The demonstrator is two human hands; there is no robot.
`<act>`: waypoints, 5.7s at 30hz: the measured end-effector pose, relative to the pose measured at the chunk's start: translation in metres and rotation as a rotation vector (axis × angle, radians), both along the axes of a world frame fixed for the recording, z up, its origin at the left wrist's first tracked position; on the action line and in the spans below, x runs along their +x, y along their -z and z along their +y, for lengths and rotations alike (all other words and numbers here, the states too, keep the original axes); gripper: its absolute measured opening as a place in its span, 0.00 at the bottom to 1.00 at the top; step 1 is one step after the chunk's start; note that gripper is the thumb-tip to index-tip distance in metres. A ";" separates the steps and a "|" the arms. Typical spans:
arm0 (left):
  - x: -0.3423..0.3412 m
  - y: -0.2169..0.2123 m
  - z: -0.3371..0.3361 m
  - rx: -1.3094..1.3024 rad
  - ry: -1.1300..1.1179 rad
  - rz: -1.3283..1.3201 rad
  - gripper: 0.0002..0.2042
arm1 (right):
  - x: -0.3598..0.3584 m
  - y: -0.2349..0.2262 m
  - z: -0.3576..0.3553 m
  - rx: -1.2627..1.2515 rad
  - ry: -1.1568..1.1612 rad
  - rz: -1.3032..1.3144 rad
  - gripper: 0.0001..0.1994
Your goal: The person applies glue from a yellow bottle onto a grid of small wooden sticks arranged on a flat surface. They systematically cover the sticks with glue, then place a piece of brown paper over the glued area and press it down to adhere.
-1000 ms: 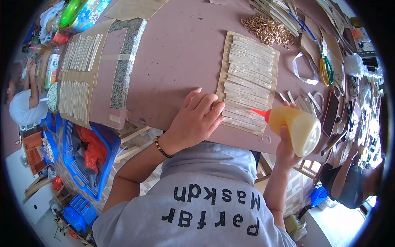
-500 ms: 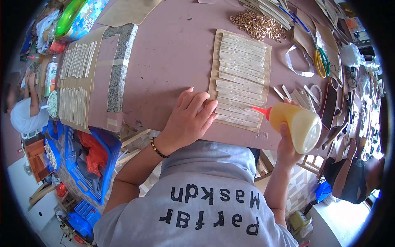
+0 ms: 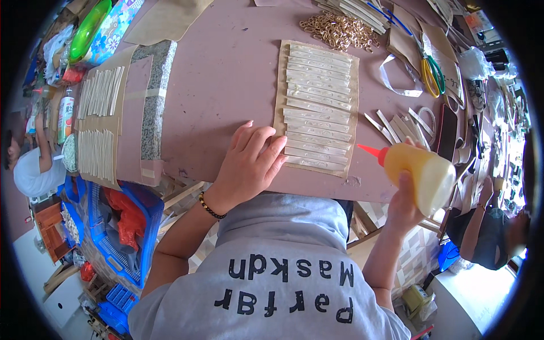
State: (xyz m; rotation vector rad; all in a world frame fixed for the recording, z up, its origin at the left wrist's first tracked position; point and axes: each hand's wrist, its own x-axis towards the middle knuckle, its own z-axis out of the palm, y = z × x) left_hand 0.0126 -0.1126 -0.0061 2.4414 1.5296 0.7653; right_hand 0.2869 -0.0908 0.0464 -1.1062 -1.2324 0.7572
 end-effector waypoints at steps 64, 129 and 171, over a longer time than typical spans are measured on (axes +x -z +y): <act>-0.002 0.001 -0.010 -0.008 -0.001 -0.036 0.13 | -0.077 0.015 0.006 -0.069 -0.397 -0.057 0.27; -0.001 0.004 -0.010 0.028 -0.001 -0.035 0.13 | -0.075 0.018 -0.002 -0.092 -0.282 0.200 0.28; -0.002 -0.001 -0.011 0.006 0.078 -0.007 0.14 | -0.020 0.017 -0.032 -0.155 -0.082 0.104 0.28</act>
